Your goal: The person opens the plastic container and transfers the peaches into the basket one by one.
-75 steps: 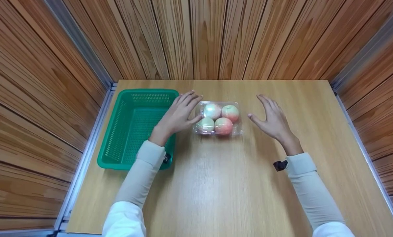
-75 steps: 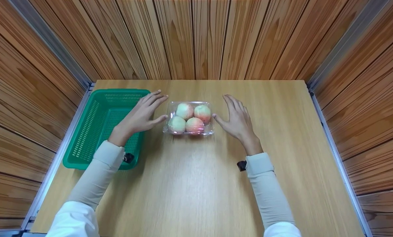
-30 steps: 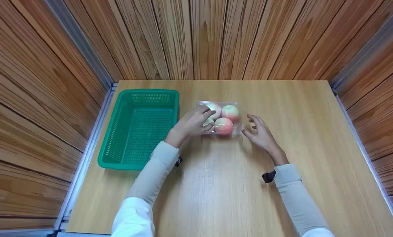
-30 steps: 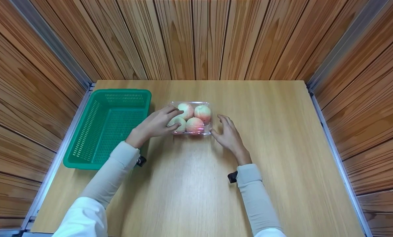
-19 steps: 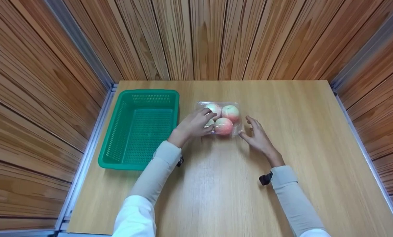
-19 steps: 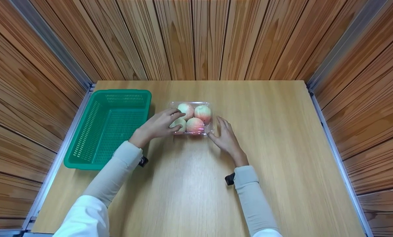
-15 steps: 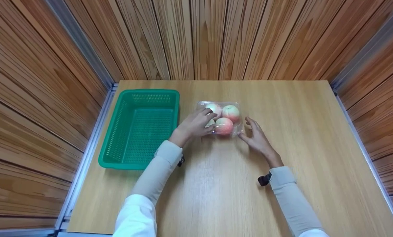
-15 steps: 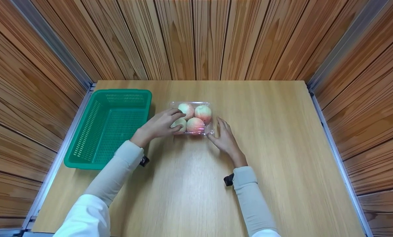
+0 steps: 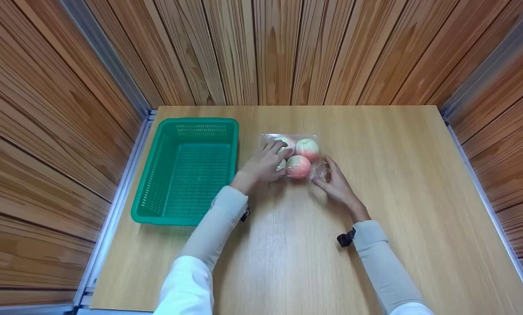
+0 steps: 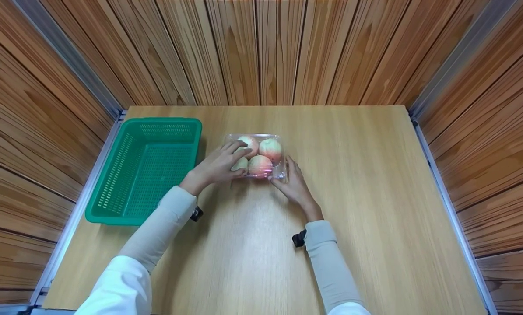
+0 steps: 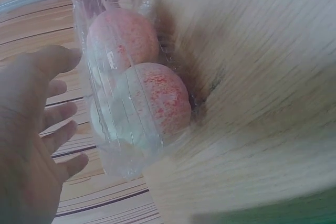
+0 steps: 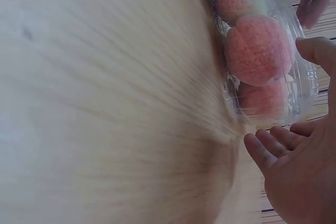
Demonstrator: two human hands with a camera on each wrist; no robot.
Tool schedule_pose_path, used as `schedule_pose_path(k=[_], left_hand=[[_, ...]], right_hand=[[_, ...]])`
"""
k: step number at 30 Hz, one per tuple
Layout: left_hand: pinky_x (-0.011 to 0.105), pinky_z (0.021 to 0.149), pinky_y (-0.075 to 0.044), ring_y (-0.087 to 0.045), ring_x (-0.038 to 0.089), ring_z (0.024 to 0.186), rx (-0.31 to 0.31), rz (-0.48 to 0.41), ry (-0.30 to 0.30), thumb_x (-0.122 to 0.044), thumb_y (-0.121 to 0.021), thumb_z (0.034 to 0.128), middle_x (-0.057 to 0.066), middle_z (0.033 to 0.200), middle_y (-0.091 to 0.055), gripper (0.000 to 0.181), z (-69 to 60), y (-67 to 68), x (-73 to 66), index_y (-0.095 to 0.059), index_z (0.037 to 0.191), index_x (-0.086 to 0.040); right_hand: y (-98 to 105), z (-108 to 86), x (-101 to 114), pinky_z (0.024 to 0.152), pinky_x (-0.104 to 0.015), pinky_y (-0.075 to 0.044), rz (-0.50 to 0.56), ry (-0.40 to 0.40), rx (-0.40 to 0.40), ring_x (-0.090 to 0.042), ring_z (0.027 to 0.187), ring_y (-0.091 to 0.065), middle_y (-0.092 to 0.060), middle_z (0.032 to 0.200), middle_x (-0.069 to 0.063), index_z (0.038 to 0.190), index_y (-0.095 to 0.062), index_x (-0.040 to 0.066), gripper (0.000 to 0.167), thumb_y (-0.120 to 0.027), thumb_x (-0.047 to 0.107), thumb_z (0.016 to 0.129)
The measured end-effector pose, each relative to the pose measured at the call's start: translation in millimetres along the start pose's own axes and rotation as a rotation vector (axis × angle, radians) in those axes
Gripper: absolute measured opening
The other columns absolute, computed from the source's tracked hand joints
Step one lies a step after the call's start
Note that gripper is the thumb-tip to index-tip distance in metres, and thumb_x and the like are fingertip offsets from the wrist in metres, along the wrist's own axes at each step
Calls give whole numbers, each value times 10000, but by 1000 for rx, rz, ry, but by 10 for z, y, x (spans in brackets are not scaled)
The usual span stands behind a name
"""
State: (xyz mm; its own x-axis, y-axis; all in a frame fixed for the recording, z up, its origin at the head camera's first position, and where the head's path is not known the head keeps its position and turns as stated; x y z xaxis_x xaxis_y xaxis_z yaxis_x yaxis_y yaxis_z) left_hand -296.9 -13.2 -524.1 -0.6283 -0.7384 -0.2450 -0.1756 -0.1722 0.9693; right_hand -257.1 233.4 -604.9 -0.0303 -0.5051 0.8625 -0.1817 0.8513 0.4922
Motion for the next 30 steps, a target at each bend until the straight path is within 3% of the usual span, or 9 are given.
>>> schedule_pose_path(k=[6, 19, 24, 30], left_hand=[[606, 1329, -181, -266, 346, 1622, 20, 50, -9, -378, -674, 1040, 132, 1688, -387, 650, 25, -62, -19, -438, 1613, -180], [637, 1326, -124, -145, 332, 1666, 83, 134, 61, -457, -727, 995, 97, 1776, -228, 841, 79, -183, -66, -302, 1684, -231], [645, 1322, -122, -112, 331, 1673, 111, 179, 76, -468, -767, 961, 90, 1794, -176, 979, 68, -212, -97, -201, 1714, -203], [662, 1312, -148, -163, 351, 1663, 55, 200, 44, -384, -780, 971, 103, 1783, -220, 932, 46, -243, -115, -238, 1706, -196]], right_hand=[[-38, 22, -4, 1302, -583, -267, 49, -3, -1, -441, 1604, -263, -183, 1750, -262, 1696, -59, 2, 987, -722, 211, 996], [-62, 49, -57, 1337, -552, -184, 83, -30, -6, -402, 1655, -143, -118, 1779, -225, 1705, -54, 41, 962, -692, 293, 1029], [-76, 59, -72, 1321, -551, -235, 145, -16, -11, -418, 1639, -192, -148, 1765, -249, 1702, -50, 33, 987, -717, 266, 1014], [-91, 69, -91, 1326, -545, -224, 161, -9, -26, -413, 1642, -185, -156, 1766, -244, 1702, -61, 35, 1002, -741, 272, 1006]])
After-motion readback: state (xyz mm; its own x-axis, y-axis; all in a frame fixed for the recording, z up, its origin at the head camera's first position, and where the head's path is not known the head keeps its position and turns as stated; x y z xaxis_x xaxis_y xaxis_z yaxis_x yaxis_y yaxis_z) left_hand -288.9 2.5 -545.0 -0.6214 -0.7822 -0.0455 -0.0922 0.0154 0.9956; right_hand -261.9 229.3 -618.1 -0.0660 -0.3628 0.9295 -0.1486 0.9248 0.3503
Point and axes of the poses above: each hand's wrist, its own z-axis towards the middle knuckle, its own y-axis out of the back of the hand, x = y × z, the point moved 3 cm from there along z, towards the middle knuckle
